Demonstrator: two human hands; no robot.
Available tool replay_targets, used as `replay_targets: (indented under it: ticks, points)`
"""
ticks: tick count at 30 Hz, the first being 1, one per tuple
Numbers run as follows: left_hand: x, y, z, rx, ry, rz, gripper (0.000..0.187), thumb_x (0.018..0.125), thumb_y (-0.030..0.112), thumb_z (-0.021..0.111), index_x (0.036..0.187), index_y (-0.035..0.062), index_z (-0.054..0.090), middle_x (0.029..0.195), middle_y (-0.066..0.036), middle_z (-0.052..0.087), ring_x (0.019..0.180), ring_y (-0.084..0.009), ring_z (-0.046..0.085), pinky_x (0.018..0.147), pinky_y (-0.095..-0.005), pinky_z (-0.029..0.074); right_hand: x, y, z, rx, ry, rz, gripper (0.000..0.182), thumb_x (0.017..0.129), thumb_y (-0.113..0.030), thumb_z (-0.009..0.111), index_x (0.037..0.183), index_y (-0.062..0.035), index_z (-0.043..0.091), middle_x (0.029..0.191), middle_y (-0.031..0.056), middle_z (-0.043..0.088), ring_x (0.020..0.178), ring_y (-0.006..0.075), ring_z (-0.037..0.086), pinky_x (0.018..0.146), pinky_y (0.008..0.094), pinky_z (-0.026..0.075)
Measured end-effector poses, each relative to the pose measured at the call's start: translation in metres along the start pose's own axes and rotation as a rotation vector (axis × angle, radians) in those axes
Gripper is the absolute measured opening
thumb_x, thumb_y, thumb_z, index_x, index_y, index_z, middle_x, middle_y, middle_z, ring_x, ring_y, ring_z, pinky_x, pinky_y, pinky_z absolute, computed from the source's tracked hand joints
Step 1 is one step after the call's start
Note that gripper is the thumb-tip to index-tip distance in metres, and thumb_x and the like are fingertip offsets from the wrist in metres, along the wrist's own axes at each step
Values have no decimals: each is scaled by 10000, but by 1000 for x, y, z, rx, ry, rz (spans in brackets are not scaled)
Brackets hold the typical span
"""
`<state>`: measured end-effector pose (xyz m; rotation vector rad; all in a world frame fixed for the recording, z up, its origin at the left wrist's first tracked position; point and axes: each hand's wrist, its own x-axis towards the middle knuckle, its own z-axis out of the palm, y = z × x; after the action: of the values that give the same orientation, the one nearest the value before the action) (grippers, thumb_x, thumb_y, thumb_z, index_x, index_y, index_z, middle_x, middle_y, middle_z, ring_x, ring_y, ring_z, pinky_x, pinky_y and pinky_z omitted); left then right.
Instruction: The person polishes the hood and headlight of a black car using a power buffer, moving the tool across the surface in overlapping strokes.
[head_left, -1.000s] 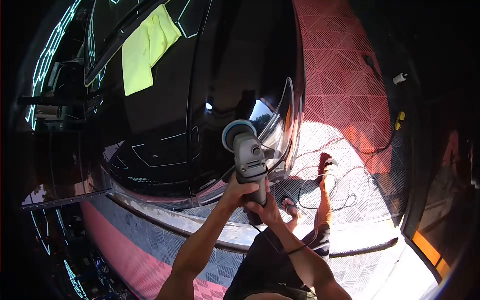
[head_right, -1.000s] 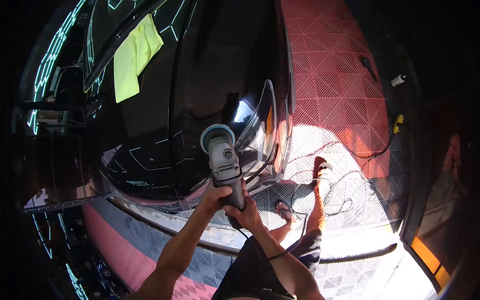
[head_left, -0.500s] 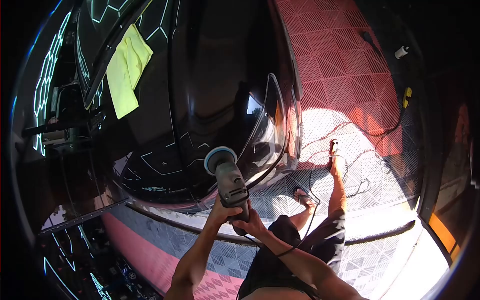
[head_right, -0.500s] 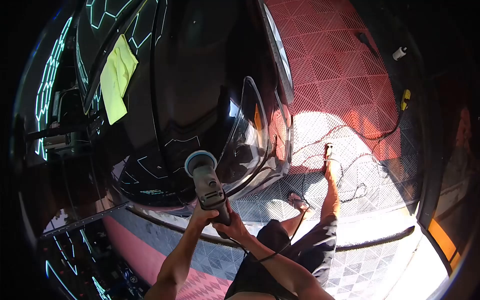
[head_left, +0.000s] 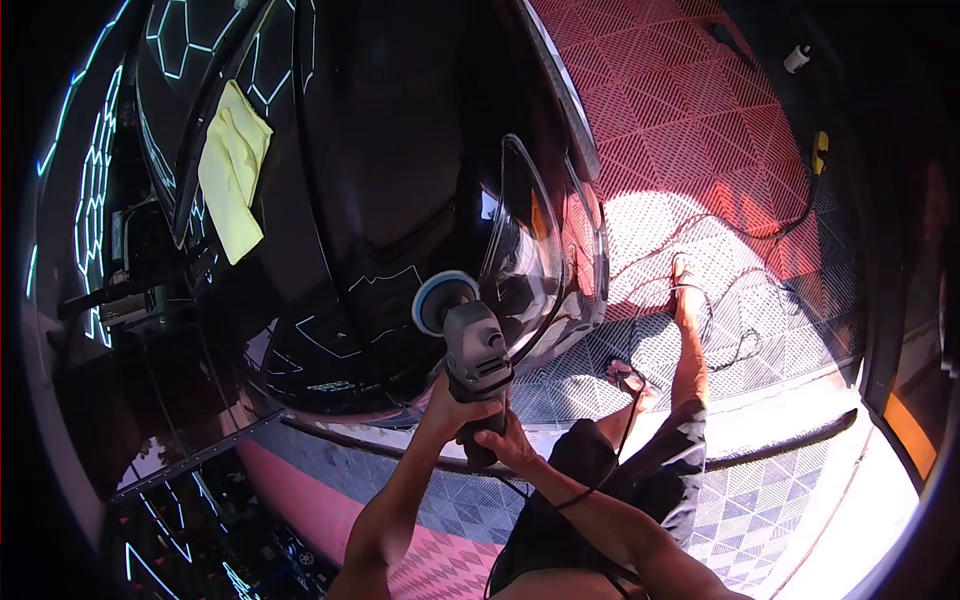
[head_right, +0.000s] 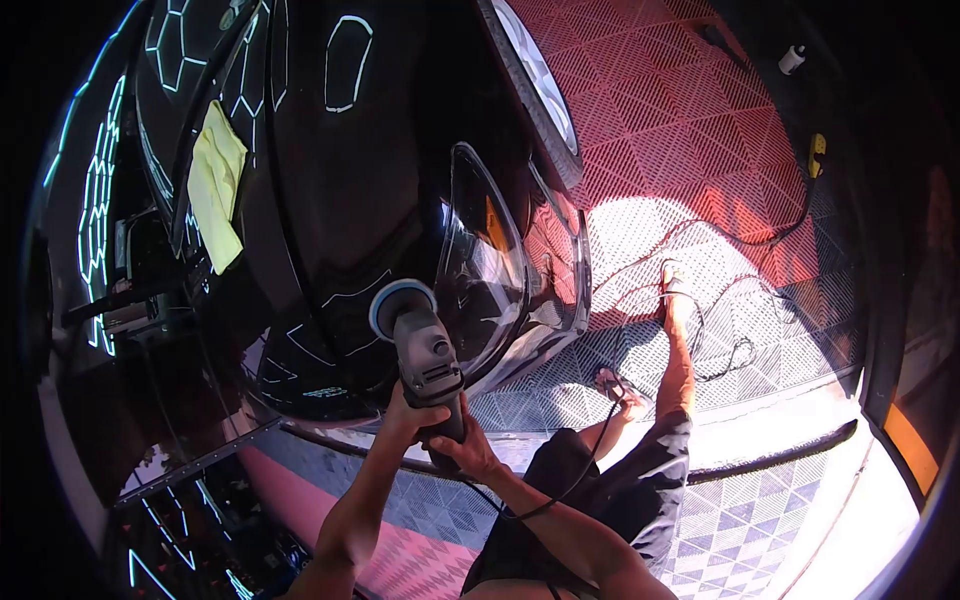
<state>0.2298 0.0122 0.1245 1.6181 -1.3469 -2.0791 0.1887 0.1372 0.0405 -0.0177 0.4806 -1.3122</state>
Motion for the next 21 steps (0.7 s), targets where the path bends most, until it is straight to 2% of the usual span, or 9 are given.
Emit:
replay_targets:
  ticks: [4, 10, 12, 13, 14, 16, 18, 20, 21]
  points:
    - [9, -5, -13, 100, -30, -45, 703, 551, 220, 845, 1164, 36, 552, 1011, -58, 645, 905, -158, 631, 824, -316, 509, 8, -8, -1, -31, -14, -7, 892, 736, -347, 745, 1397, 1, 257, 1088, 110, 591, 972, 170, 603, 841, 298, 497]
    - [-20, -55, -47, -206, -61, -3, 714, 571, 204, 862, 1178, 22, 533, 1004, -77, 642, 913, -196, 641, 827, -346, 521, -4, 8, 12, -287, 114, -110, 751, 733, -325, 761, 1281, 61, 422, 1025, 124, 622, 964, 180, 605, 844, 309, 487]
    - [-23, -50, -43, -329, -65, 40, 710, 578, 184, 867, 1172, 11, 520, 983, -108, 638, 919, -233, 646, 821, -366, 529, -5, 5, 10, -453, 98, -3, 691, 722, -324, 776, 1216, 69, 495, 987, 130, 632, 952, 177, 605, 849, 319, 484]
    - [-24, -47, -42, -335, -151, 44, 691, 618, 251, 854, 1171, 43, 496, 985, -180, 605, 923, -298, 628, 814, -423, 520, -4, 5, 9, -458, 116, 1, 672, 710, -331, 784, 1186, 67, 526, 969, 136, 642, 934, 185, 619, 841, 321, 488]
    - [-19, -40, -37, -350, -137, 58, 691, 618, 251, 854, 1171, 43, 496, 985, -180, 605, 923, -298, 628, 814, -423, 520, -3, -12, 10, -557, 66, 166, 946, 705, -311, 754, 1430, 26, 247, 1096, 146, 611, 1026, 194, 584, 892, 324, 462]
    - [-9, -32, -27, -448, -214, 65, 671, 635, 277, 836, 1159, 28, 501, 967, -176, 609, 915, -299, 629, 808, -420, 521, 0, -17, 5, -655, 154, -93, 712, 696, -330, 786, 1203, 81, 501, 931, 165, 670, 934, 217, 660, 817, 330, 507]
    - [5, -18, -8, -468, -237, 129, 651, 646, 290, 812, 1150, 14, 506, 959, -172, 614, 894, -288, 633, 789, -400, 529, 1, -42, -7, -746, 151, 49, 804, 696, -349, 780, 1287, 76, 440, 1001, 187, 662, 994, 233, 652, 843, 335, 499]
    - [24, -2, 14, -491, -236, 124, 625, 648, 260, 788, 1147, 6, 510, 940, -166, 621, 862, -272, 640, 766, -383, 538, 0, -76, -5, -735, 216, -55, 869, 702, -351, 774, 1344, 82, 382, 1049, 193, 651, 998, 218, 640, 851, 331, 491]
    - [31, 11, 28, -536, -213, 140, 552, 651, 199, 766, 1111, -8, 541, 905, -124, 629, 802, -221, 638, 733, -335, 527, -1, -93, -9, -757, 238, 41, 912, 723, -347, 756, 1387, 94, 313, 1082, 191, 644, 1001, 208, 627, 858, 322, 483]
